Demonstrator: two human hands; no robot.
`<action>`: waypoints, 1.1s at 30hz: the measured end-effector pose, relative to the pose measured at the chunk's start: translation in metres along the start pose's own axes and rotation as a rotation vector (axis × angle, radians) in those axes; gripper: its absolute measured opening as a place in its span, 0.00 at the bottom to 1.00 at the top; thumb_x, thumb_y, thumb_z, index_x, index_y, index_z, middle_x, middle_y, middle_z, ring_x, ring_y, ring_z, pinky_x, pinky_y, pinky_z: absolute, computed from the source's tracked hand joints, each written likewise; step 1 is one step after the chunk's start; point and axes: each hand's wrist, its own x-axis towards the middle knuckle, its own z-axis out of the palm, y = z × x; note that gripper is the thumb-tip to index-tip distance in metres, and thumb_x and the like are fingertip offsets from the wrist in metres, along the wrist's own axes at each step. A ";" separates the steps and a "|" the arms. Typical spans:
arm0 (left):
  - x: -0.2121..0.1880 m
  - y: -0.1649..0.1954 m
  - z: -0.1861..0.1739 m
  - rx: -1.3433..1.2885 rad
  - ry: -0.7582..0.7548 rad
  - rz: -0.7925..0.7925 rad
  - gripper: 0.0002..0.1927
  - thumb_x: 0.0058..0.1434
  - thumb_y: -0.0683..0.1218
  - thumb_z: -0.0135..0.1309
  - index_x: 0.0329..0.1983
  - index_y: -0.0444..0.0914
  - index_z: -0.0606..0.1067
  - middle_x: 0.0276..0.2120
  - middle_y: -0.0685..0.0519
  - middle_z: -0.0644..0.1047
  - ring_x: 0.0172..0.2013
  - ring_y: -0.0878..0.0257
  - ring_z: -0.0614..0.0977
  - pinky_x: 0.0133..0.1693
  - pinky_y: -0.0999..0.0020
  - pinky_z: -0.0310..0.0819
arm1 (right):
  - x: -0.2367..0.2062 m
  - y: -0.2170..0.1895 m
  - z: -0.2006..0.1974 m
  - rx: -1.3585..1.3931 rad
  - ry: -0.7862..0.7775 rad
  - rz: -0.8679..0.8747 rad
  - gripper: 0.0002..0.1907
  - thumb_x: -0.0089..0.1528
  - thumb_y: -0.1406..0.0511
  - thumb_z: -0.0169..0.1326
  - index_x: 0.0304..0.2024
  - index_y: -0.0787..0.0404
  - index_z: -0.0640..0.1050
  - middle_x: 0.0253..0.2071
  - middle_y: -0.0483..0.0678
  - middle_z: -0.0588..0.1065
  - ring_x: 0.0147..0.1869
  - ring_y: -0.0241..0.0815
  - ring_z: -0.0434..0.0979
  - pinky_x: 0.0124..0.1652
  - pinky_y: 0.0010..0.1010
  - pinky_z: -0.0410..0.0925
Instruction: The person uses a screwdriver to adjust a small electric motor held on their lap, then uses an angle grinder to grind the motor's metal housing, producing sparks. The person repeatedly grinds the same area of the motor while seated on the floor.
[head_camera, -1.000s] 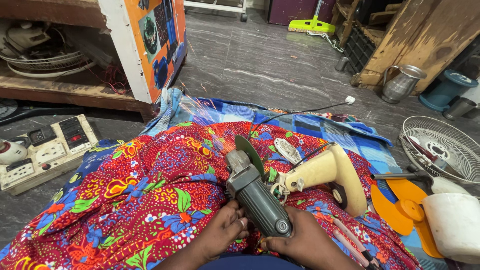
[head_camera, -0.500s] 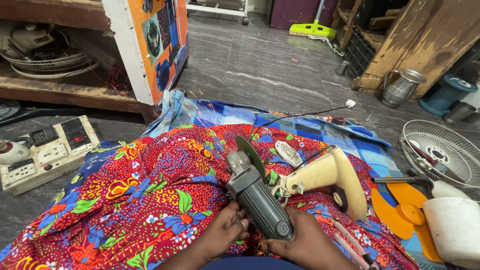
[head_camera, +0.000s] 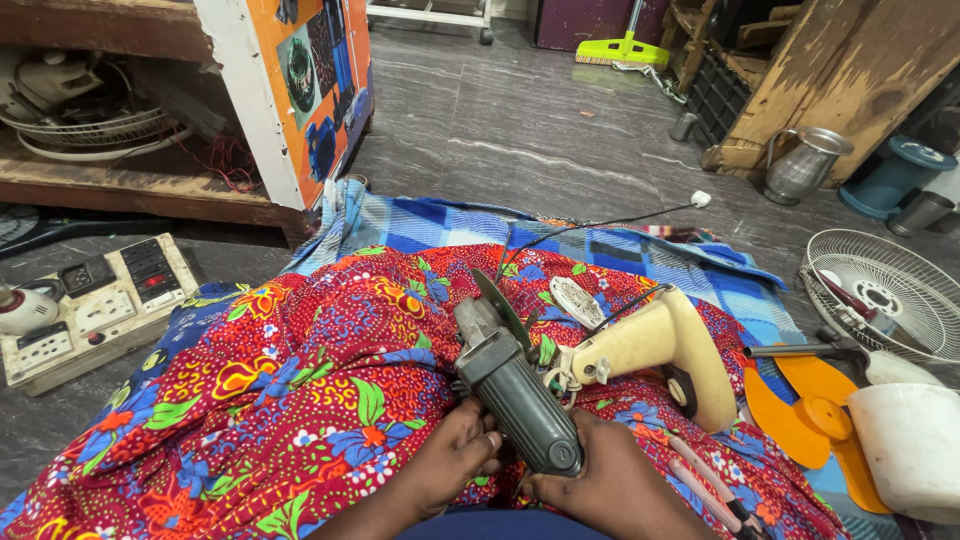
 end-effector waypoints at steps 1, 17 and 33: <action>-0.001 -0.001 0.000 0.007 0.002 -0.003 0.31 0.65 0.40 0.41 0.72 0.46 0.56 0.64 0.57 0.71 0.54 0.70 0.74 0.46 0.72 0.72 | -0.001 -0.001 0.000 -0.005 -0.001 0.008 0.31 0.46 0.64 0.68 0.52 0.62 0.78 0.33 0.50 0.84 0.37 0.37 0.85 0.39 0.31 0.76; -0.001 -0.005 -0.004 0.043 0.001 -0.022 0.30 0.65 0.40 0.41 0.72 0.45 0.57 0.64 0.57 0.71 0.56 0.71 0.75 0.47 0.70 0.73 | 0.002 0.002 0.001 -0.043 -0.028 0.002 0.29 0.45 0.65 0.66 0.51 0.63 0.80 0.34 0.51 0.85 0.38 0.38 0.86 0.40 0.31 0.77; 0.005 -0.017 -0.009 -0.011 -0.010 0.000 0.27 0.66 0.38 0.41 0.69 0.42 0.59 0.62 0.57 0.71 0.49 0.73 0.74 0.43 0.75 0.72 | 0.006 0.008 -0.001 -0.057 -0.003 -0.001 0.32 0.44 0.64 0.68 0.52 0.63 0.78 0.32 0.51 0.84 0.36 0.38 0.85 0.39 0.31 0.76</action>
